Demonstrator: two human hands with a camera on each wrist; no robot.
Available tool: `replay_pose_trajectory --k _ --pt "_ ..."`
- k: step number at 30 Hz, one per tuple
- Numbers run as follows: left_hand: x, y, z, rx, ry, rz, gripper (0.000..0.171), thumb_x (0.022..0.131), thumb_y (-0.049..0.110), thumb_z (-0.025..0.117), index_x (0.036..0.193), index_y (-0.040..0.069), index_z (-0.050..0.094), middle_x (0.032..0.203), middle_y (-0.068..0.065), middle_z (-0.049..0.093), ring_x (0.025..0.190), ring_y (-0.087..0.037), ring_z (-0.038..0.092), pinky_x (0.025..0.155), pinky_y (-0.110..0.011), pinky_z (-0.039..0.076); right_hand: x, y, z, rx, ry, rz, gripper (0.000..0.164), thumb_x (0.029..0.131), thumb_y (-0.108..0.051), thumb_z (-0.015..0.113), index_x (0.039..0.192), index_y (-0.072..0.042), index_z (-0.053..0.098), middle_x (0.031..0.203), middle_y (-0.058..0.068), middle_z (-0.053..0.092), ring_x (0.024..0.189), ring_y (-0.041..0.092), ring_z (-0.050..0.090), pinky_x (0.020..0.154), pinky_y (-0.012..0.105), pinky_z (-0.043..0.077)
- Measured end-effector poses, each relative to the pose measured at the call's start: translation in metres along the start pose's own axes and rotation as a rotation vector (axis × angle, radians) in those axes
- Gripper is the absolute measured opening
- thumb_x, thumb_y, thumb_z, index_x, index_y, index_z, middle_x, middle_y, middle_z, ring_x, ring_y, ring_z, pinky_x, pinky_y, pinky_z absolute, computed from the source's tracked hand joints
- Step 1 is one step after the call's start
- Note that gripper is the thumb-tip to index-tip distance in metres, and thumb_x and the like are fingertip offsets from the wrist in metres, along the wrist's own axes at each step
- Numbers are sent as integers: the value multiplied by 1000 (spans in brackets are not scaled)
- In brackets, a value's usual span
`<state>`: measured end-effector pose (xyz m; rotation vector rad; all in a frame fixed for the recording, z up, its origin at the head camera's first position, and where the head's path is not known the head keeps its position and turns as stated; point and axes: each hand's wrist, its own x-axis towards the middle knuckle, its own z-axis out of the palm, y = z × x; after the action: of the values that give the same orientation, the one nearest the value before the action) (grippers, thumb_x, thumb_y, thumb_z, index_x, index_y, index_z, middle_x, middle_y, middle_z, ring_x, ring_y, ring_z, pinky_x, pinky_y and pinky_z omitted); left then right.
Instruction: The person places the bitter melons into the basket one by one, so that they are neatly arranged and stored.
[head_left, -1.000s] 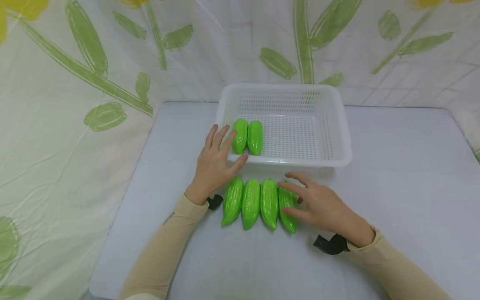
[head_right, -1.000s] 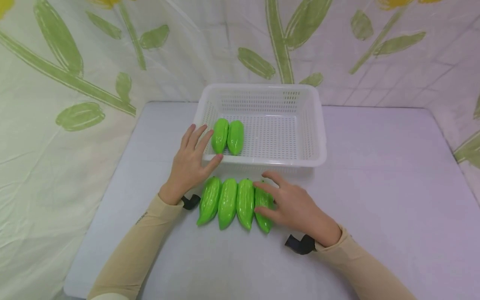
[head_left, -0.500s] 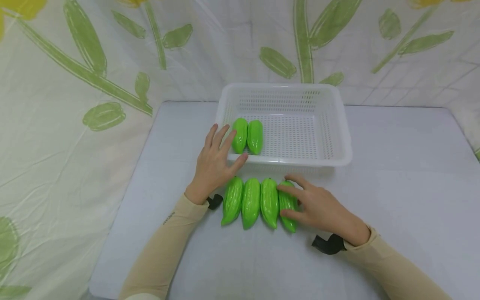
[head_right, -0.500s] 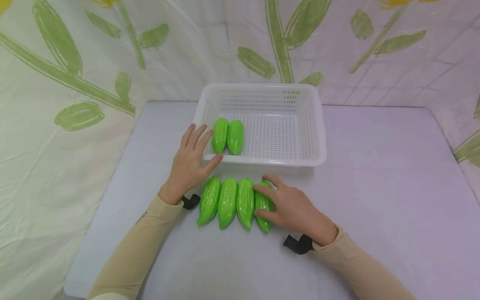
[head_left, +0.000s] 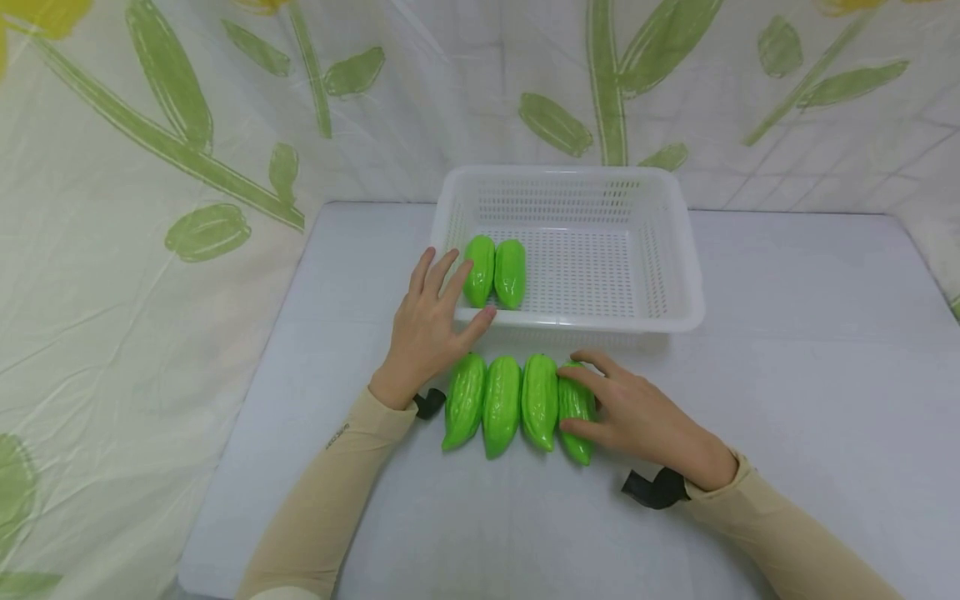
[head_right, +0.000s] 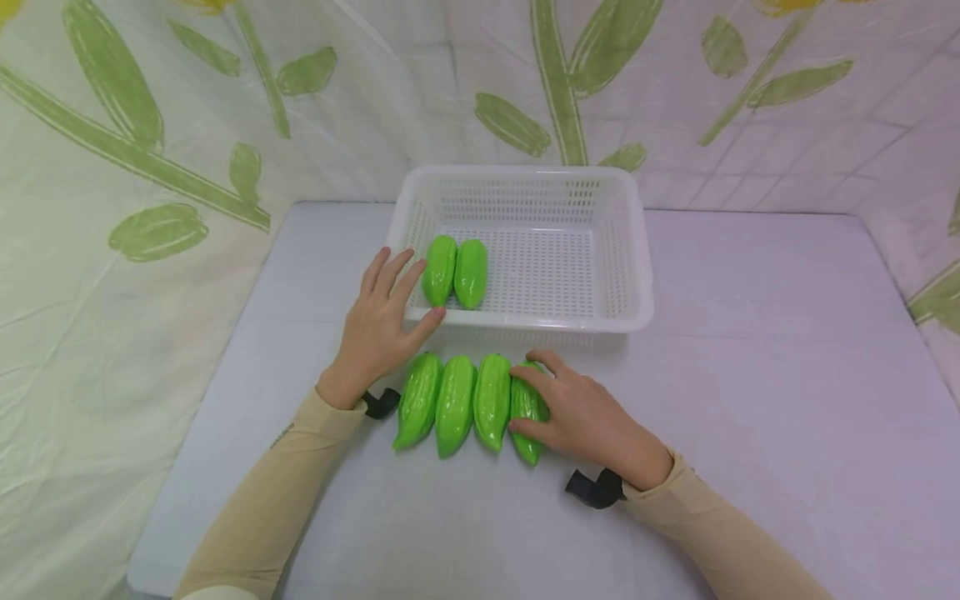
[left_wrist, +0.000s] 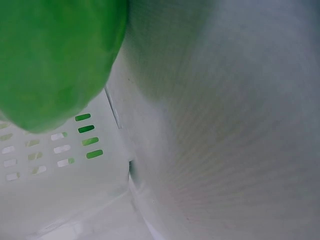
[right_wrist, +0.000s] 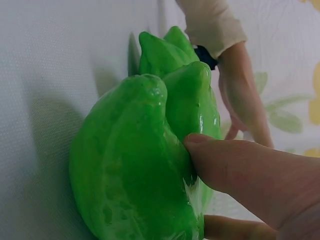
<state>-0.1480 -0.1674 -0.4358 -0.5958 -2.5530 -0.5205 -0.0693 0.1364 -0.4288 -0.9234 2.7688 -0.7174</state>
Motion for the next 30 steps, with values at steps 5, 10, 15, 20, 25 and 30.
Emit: replay_pose_trajectory --k 5,10,15,20,25,30 --pt "0 0 0 -1 2 1 87 103 72 28 147 1 55 154 -23 49 153 -48 31 113 -58 47 0 1 0 3 1 -3 67 86 -40 85 142 -11 62 148 20 54 105 27 69 87 47 60" --pt "0 0 1 -1 3 1 87 103 72 29 147 1 55 154 -23 49 152 -48 32 113 -58 47 0 2 1 5 10 -15 64 86 -38 86 140 -12 64 146 19 55 104 26 69 86 45 60" --pt "0 0 0 -4 -1 -2 86 103 71 30 146 2 55 154 -23 50 152 -48 32 114 -58 46 0 1 0 12 5 -7 64 86 -37 86 140 -12 64 146 19 55 107 28 69 88 46 60" --pt "0 0 0 -4 2 -2 86 103 72 29 146 2 56 154 -23 50 152 -48 32 112 -59 48 -1 1 -1 14 3 2 66 84 -39 87 140 -11 64 147 19 55 106 27 69 87 45 60" --pt "0 0 0 -8 -1 -3 87 103 73 28 147 2 55 154 -23 50 152 -48 32 112 -59 47 -1 1 -4 12 15 1 65 84 -39 86 139 -11 64 147 19 55 105 28 70 86 45 60" --pt "0 1 -1 -13 2 -2 88 103 72 29 146 1 56 154 -23 50 152 -48 32 113 -59 47 -1 0 -6 11 21 14 64 85 -37 86 139 -11 64 147 19 55 108 31 70 88 47 60"
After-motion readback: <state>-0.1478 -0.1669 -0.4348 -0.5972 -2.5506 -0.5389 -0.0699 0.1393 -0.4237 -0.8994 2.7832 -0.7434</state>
